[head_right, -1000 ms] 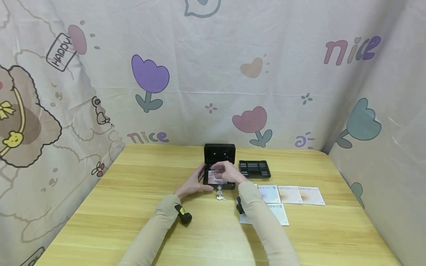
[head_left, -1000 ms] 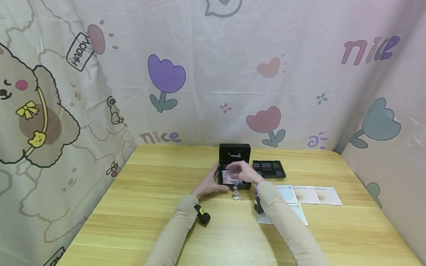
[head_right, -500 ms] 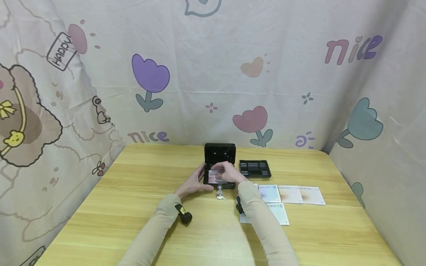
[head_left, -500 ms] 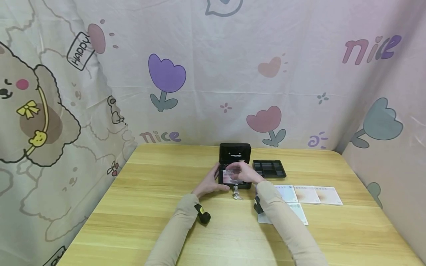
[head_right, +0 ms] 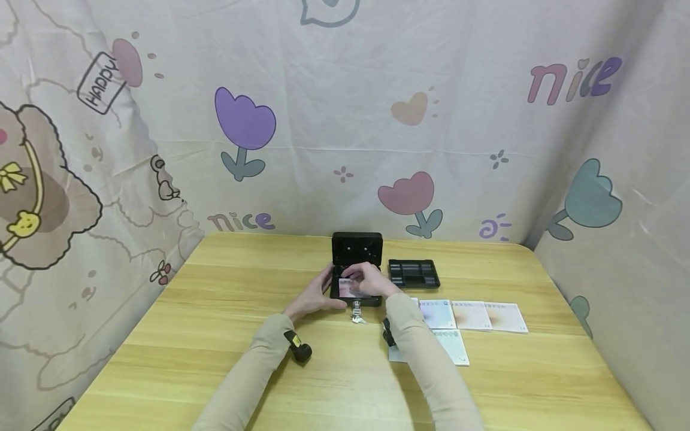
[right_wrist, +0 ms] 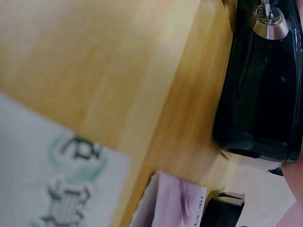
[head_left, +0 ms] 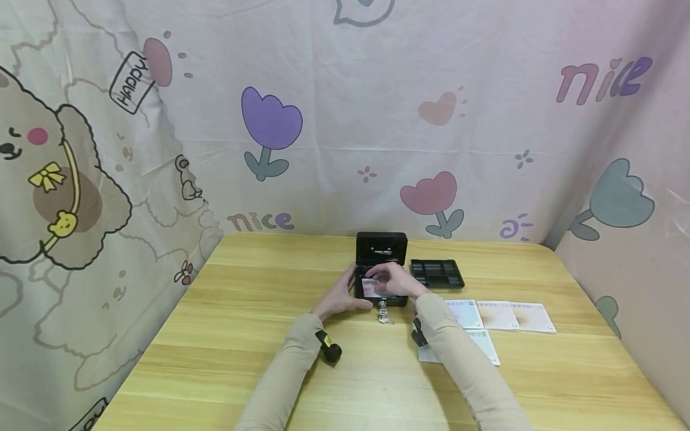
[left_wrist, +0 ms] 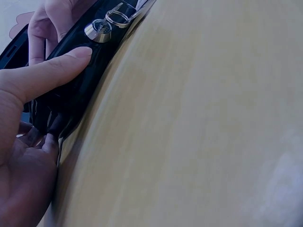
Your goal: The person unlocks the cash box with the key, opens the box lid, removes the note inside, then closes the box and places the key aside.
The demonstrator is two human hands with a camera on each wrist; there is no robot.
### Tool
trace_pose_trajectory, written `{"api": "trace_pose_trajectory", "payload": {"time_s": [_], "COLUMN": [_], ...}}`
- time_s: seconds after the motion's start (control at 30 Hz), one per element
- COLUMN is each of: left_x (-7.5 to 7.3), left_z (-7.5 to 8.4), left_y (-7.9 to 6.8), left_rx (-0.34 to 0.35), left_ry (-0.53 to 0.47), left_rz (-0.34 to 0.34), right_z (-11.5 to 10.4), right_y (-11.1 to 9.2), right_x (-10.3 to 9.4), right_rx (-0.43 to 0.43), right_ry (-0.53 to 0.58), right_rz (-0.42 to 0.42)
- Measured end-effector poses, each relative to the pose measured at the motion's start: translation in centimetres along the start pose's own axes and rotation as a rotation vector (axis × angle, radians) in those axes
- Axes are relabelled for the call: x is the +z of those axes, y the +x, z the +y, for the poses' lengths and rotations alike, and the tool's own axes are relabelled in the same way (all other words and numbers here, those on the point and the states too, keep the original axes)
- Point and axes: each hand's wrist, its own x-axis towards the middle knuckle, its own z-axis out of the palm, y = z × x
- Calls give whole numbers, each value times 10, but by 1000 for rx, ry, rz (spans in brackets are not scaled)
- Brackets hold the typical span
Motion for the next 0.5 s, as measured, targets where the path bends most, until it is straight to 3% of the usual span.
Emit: {"api": "trace_pose_trajectory", "payload": {"time_s": [0.5], "left_x": [0], "left_z": [1], "left_y": [-1], "left_rx": [-17], "left_ry": [16], "left_rz": [2], "right_z": [-3], "right_y": [-1], "right_x": [0], "right_rx": [26], "right_ry": [-42], "right_rz": [-5]}}
